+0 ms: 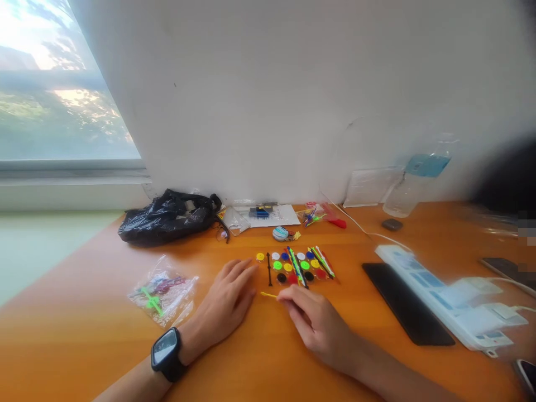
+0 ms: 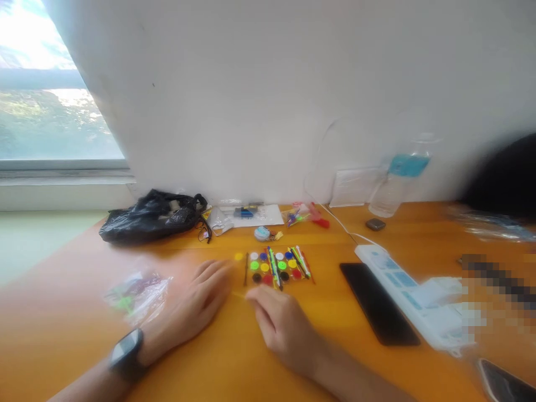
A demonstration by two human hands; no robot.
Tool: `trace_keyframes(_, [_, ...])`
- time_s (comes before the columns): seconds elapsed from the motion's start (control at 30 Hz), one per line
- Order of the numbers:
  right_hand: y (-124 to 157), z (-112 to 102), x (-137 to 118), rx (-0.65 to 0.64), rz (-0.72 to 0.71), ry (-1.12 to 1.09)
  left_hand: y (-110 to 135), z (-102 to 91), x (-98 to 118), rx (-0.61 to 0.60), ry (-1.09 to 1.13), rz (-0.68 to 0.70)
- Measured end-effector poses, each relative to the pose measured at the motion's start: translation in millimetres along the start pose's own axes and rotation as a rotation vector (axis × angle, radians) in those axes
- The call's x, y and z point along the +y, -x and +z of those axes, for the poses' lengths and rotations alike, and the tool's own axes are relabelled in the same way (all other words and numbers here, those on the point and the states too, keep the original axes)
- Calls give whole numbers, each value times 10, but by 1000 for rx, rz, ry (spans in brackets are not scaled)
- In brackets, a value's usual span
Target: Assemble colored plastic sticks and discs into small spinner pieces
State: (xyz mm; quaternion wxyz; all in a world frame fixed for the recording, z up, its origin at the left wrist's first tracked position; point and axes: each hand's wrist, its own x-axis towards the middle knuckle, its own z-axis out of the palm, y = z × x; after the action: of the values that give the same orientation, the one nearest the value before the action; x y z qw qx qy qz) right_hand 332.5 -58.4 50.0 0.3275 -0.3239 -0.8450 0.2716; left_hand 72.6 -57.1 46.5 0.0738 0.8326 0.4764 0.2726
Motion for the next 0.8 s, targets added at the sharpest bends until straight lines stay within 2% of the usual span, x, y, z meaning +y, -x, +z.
trace_keyframes(0.13, [-31, 24, -2, 60, 40, -25, -36, 25, 1, -40, -57, 29])
trace_keyframes(0.33, [-4, 95, -4, 14, 29, -82, -193, 90, -56, -48, -48, 32])
trace_keyframes(0.53, [12, 50, 22, -6, 19, -101, -374, 61, 2, -10, 19, 56])
trace_keyframes(0.67, [34, 0, -24, 45, 103, -75, -364, 45, -25, 8, 64, 15])
trace_keyframes(0.8, [76, -19, -33, 116, 179, -77, -318, 9, -46, 78, 148, -32])
